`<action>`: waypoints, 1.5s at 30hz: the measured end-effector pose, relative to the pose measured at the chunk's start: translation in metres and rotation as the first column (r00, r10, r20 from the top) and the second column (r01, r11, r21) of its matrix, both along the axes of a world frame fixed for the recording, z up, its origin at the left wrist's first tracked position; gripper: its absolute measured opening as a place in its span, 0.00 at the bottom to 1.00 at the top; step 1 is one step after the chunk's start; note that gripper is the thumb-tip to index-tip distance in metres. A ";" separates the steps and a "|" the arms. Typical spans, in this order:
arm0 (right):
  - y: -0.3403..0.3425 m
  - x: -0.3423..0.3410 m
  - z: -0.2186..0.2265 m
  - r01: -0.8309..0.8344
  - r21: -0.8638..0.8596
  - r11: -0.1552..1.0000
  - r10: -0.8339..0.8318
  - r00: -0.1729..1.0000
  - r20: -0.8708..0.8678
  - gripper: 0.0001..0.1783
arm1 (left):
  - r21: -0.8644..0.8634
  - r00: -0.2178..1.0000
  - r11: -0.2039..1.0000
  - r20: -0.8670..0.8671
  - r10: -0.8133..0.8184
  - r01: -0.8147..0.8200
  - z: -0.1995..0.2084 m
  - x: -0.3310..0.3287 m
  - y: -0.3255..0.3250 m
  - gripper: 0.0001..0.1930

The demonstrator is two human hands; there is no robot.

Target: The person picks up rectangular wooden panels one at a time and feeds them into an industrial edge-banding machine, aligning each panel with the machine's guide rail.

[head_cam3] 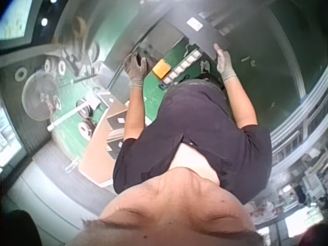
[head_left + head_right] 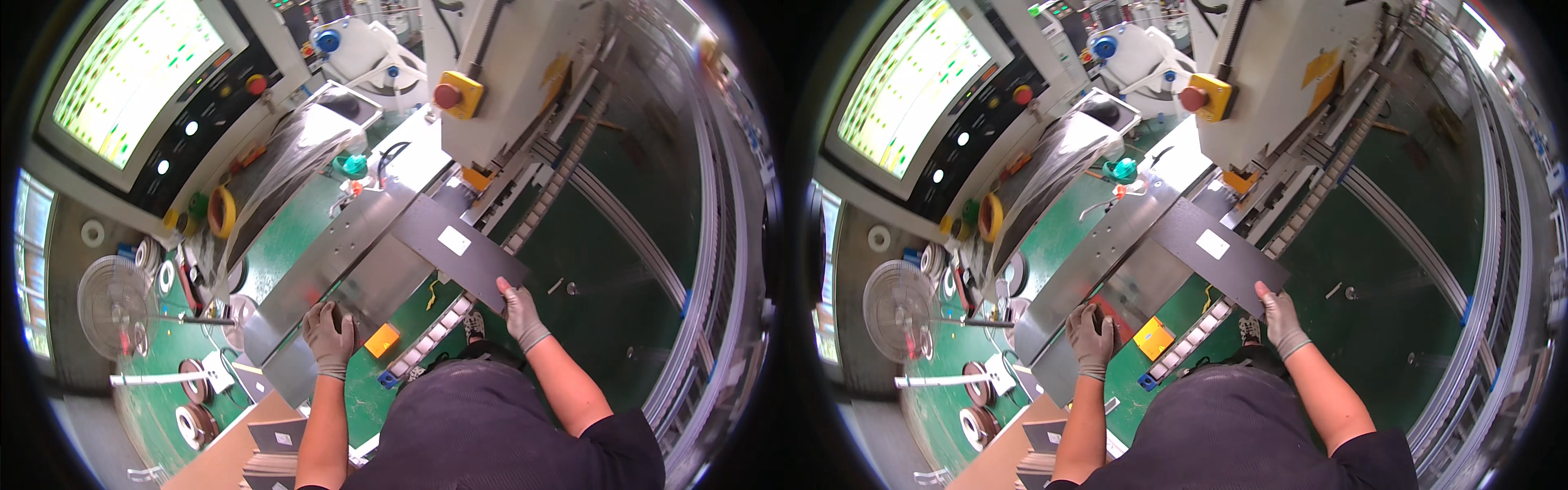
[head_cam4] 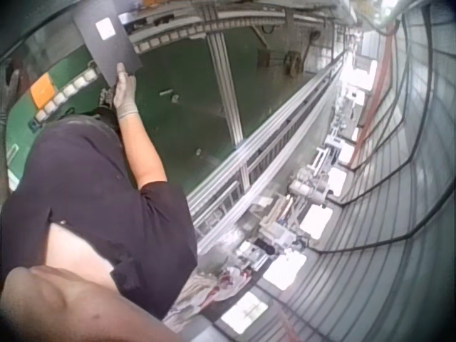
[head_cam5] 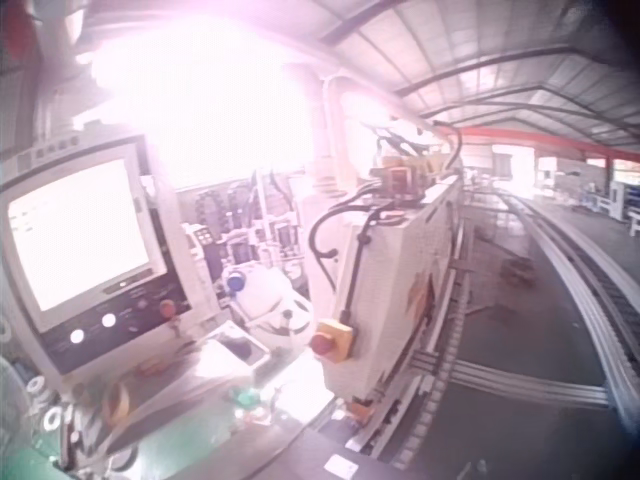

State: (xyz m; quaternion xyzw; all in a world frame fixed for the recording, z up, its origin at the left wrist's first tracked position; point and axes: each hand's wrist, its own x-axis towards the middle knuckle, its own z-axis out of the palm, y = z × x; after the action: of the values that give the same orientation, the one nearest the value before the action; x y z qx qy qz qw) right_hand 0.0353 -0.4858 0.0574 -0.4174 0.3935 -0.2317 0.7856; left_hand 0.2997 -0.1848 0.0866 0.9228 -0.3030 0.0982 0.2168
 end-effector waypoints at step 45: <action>-0.098 0.060 0.066 -0.701 -0.706 -0.102 -0.203 0.709 -0.675 0.40 | 0.114 0.993 0.988 -0.037 0.109 -0.104 -0.001 0.001 -0.012 0.19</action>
State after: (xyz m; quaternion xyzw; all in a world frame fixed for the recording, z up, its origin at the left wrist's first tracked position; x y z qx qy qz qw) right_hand 0.0950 -0.5839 0.1233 -0.9620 0.2287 -0.1184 0.0903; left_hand 0.3006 -0.1966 0.0853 0.9503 -0.2534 0.0724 0.1655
